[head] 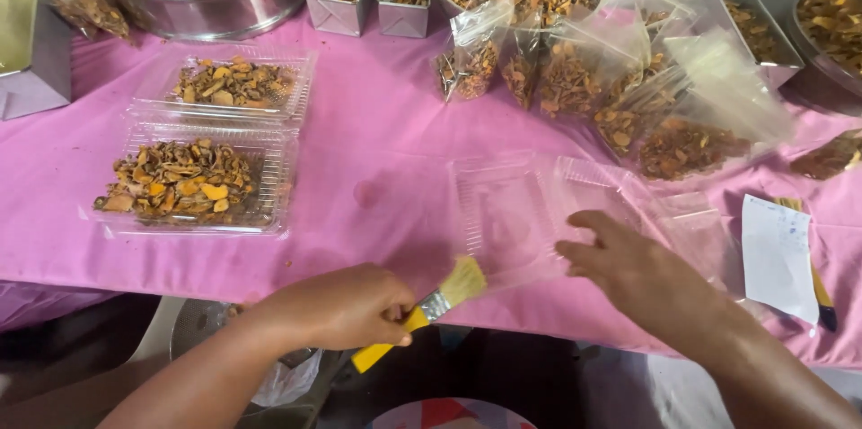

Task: Packing dried tea into bags and trays, leveling with a brush, and marking containers.

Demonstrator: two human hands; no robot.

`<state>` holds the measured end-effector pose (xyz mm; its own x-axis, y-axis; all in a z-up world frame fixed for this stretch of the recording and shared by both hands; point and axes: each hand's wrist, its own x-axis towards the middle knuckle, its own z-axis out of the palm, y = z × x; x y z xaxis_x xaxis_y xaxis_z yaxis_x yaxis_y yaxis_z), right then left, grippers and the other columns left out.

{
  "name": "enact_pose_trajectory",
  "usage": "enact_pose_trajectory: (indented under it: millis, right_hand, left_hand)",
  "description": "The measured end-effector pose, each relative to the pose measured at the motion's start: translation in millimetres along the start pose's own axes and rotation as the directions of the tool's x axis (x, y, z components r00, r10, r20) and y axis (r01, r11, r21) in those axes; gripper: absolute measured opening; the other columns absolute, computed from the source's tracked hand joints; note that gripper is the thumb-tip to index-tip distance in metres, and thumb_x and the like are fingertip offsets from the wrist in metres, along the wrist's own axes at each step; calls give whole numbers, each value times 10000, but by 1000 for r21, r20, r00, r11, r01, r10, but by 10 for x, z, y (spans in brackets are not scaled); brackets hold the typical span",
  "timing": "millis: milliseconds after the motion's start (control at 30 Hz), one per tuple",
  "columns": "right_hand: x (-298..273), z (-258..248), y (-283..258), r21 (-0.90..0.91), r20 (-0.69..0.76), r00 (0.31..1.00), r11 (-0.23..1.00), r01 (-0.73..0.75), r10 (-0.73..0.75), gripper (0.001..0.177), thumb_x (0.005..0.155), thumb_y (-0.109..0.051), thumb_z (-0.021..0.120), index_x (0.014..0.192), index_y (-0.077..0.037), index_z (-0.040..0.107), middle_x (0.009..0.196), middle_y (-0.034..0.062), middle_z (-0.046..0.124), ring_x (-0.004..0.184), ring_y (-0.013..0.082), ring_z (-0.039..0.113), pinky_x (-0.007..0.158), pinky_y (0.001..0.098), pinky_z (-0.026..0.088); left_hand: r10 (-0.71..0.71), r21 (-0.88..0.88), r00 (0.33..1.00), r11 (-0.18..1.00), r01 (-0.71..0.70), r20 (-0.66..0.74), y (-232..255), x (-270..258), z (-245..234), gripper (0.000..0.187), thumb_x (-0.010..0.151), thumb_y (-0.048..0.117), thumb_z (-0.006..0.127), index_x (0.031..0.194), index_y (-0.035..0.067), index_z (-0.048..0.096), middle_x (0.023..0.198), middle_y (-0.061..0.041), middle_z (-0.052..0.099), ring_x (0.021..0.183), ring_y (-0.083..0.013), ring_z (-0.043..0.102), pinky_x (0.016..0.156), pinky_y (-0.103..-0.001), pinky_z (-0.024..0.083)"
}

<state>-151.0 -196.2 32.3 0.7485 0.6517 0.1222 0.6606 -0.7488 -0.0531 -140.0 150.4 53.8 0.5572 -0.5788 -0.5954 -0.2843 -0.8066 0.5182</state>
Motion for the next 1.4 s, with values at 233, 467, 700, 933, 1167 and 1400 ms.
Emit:
enact_pose_trajectory:
  millis: [233, 467, 700, 933, 1167, 1400]
  right_hand:
    - [18, -548, -214, 97, 22, 879, 874, -476, 476, 408, 895, -158, 668, 1303, -141, 661, 1295, 108, 616, 948, 148, 694, 822, 276, 543]
    - [182, -445, -316, -131, -82, 971, 968, 215, -226, 643, 810, 45, 647, 1425, -61, 492, 1455, 280, 469, 1245, 430, 576, 825, 480, 572]
    - [1945, -1407, -515, 470, 207, 728, 586, -660, 653, 704, 954, -570, 402, 1554, -202, 373, 1387, 163, 609, 1231, 328, 633, 982, 510, 543]
    - [2907, -573, 1672, -214, -252, 957, 957, -197, 141, 446, 1006, -39, 616, 1445, 3, 550, 1516, 300, 423, 1148, 550, 577, 849, 640, 529]
    - [1964, -393, 825, -396, -401, 876, 913, 98, -268, 554, 776, -70, 785, 1320, -12, 697, 1495, 315, 603, 1324, 507, 607, 1109, 587, 499]
    - [505, 642, 544, -71, -182, 813, 832, 550, -553, 1029, 758, -742, 566, 1584, -169, 345, 1683, 34, 330, 1581, 189, 262, 1345, 482, 91]
  left_hand:
    - [-68, -1, 992, 998, 69, 107, -211, -333, -212, 277, 987, 288, 757, 767, 147, 665, 576, 61, 508, 497, -76, 383, 552, -275, 275]
    - [51, 13, 992, 998, -53, 114, -220, 176, -23, 337, 925, 410, 700, 1198, 214, 726, 914, 57, 732, 656, -73, 587, 632, -233, 461]
    - [327, -325, 943, 887, -328, -59, 293, 1084, 279, 155, 852, 120, 803, 805, 24, 691, 667, -65, 669, 512, -175, 625, 444, -294, 507]
    - [177, -259, 983, 953, -159, 50, 471, 1042, 117, 212, 913, 269, 713, 1021, 89, 684, 855, -60, 747, 660, -183, 727, 625, -276, 531]
    - [534, -128, 770, 787, -604, -350, 146, 1723, 539, 264, 679, 291, 759, 638, 78, 609, 537, -52, 615, 476, -200, 584, 490, -367, 425]
    - [450, -568, 849, 636, -522, -277, 233, 1969, 490, 425, 800, 339, 713, 971, -46, 767, 931, -193, 748, 638, -289, 796, 507, -326, 657]
